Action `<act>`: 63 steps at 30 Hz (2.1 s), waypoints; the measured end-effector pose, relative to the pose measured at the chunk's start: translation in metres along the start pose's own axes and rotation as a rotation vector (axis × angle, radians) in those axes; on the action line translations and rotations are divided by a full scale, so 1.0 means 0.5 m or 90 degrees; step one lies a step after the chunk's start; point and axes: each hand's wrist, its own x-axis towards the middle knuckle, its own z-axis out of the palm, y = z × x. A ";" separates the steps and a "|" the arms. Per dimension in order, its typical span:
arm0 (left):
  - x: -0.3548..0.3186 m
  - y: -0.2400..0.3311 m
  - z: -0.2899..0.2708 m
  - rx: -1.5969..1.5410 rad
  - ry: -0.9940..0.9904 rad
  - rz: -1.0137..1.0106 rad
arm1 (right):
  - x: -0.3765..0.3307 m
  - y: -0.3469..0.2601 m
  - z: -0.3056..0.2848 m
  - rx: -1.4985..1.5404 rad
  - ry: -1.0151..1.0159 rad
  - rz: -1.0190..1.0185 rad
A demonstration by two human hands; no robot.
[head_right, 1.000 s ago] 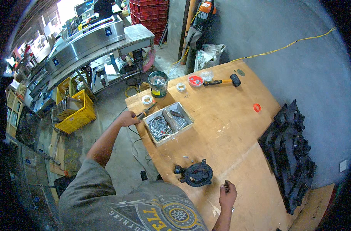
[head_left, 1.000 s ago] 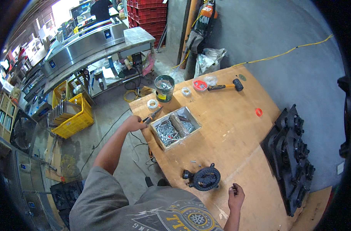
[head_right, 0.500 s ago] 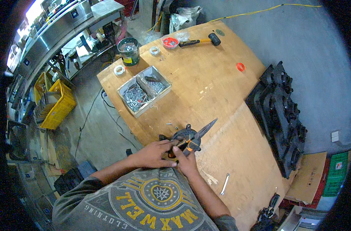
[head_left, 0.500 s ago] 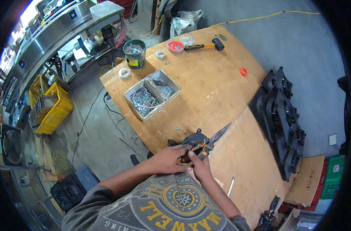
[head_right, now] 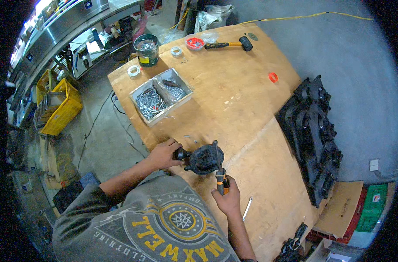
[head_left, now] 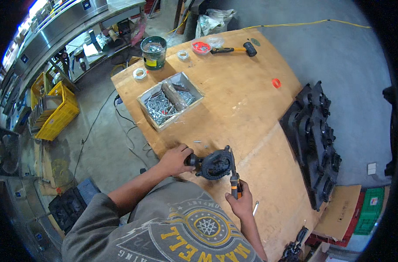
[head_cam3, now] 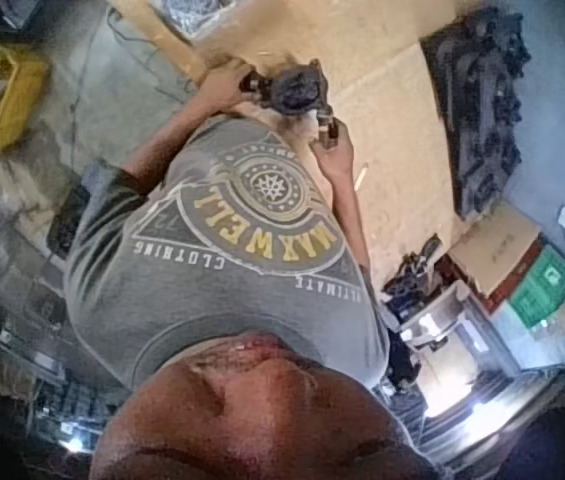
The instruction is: The person assembles gas stove burner units on a workbench. They use a wrench to tighten nuts on burner heads, place burner heads into stove panels, and install metal grates over the burners. The person handles multiple burner units and places completed panels aside.
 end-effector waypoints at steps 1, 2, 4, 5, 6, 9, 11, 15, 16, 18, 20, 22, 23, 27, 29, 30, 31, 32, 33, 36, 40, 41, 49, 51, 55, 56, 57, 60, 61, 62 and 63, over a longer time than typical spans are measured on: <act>0.002 0.009 -0.007 -0.029 0.028 0.041 | -0.005 -0.005 -0.002 -0.024 0.031 -0.026; 0.007 0.034 -0.016 -0.063 0.025 0.044 | -0.013 -0.007 -0.006 -0.053 0.060 -0.052; 0.034 0.095 -0.033 -0.131 0.011 0.056 | -0.021 -0.001 -0.020 -0.099 0.105 -0.083; 0.047 0.114 -0.037 -0.133 -0.019 0.048 | -0.021 0.002 -0.027 -0.112 0.125 -0.091; 0.059 0.130 -0.039 -0.135 -0.050 0.040 | -0.020 0.003 -0.034 -0.126 0.144 -0.098; 0.068 0.176 -0.049 -0.106 -0.037 0.120 | -0.027 -0.041 -0.081 -0.135 0.213 -0.114; 0.066 0.196 -0.051 -0.073 -0.004 0.204 | -0.042 -0.067 -0.104 -0.100 0.259 -0.137; 0.071 0.217 -0.060 -0.030 0.021 0.284 | -0.049 -0.034 -0.099 -0.106 0.231 -0.153; 0.073 0.221 -0.064 -0.025 0.021 0.283 | -0.048 -0.023 -0.092 -0.141 0.185 -0.116; 0.070 0.221 -0.063 -0.020 0.033 0.283 | -0.046 -0.017 -0.081 -0.182 0.097 -0.042; 0.068 0.225 -0.066 -0.024 0.044 0.283 | -0.046 -0.015 -0.075 -0.110 0.152 -0.075; 0.068 0.234 -0.071 -0.036 0.054 0.284 | -0.042 -0.034 -0.086 -0.037 0.206 -0.114; 0.070 0.232 -0.070 -0.032 0.050 0.276 | -0.040 -0.045 -0.094 0.006 0.263 -0.161; 0.077 0.230 -0.070 -0.023 0.036 0.268 | -0.030 -0.027 -0.086 -0.102 0.210 -0.179; 0.080 0.228 -0.073 -0.024 0.035 0.276 | -0.008 0.020 -0.075 -0.178 0.057 -0.062; 0.081 0.225 -0.073 -0.025 0.035 0.281 | -0.012 0.025 -0.086 -0.161 0.079 -0.067; 0.083 0.224 -0.074 -0.027 0.035 0.286 | -0.014 0.023 -0.097 -0.143 0.102 -0.071; 0.082 0.221 -0.072 -0.032 0.030 0.271 | -0.011 0.017 -0.097 -0.051 0.178 -0.116; 0.084 0.219 -0.072 -0.038 0.025 0.256 | -0.006 0.006 -0.097 0.043 0.254 -0.159; 0.084 0.220 -0.080 -0.026 -0.010 0.225 | -0.010 0.000 -0.094 -0.050 0.176 -0.158; 0.083 0.220 -0.075 -0.028 -0.024 0.226 | -0.004 0.022 -0.090 -0.094 0.040 -0.031; 0.094 0.216 -0.076 -0.027 -0.011 0.231 | -0.005 0.016 -0.102 -0.106 0.085 -0.104; 0.091 0.231 -0.082 -0.038 -0.043 0.244 | -0.004 -0.027 -0.086 -0.060 0.062 -0.066; 0.087 0.225 -0.070 -0.036 -0.024 0.250 | -0.017 -0.052 -0.090 0.058 0.161 -0.152; 0.082 0.235 -0.067 -0.036 0.002 0.273 | -0.017 -0.048 -0.075 -0.039 -0.011 0.006; 0.083 0.236 -0.062 -0.034 -0.006 0.286 | -0.017 -0.034 -0.077 -0.024 -0.010 0.003; 0.080 0.236 -0.052 -0.031 -0.015 0.298 | -0.021 -0.027 -0.082 0.005 0.027 -0.009; 0.079 0.233 -0.030 -0.047 0.006 0.316 | -0.050 -0.077 -0.105 0.076 0.127 -0.038; 0.079 0.232 -0.024 -0.056 0.021 0.319 | -0.048 -0.091 -0.112 0.052 0.147 -0.065; 0.078 0.235 -0.024 -0.052 0.029 0.330 | -0.051 -0.100 -0.118 0.029 0.172 -0.088; 0.076 0.238 -0.026 -0.049 0.038 0.341 | -0.055 -0.101 -0.120 0.005 0.196 -0.111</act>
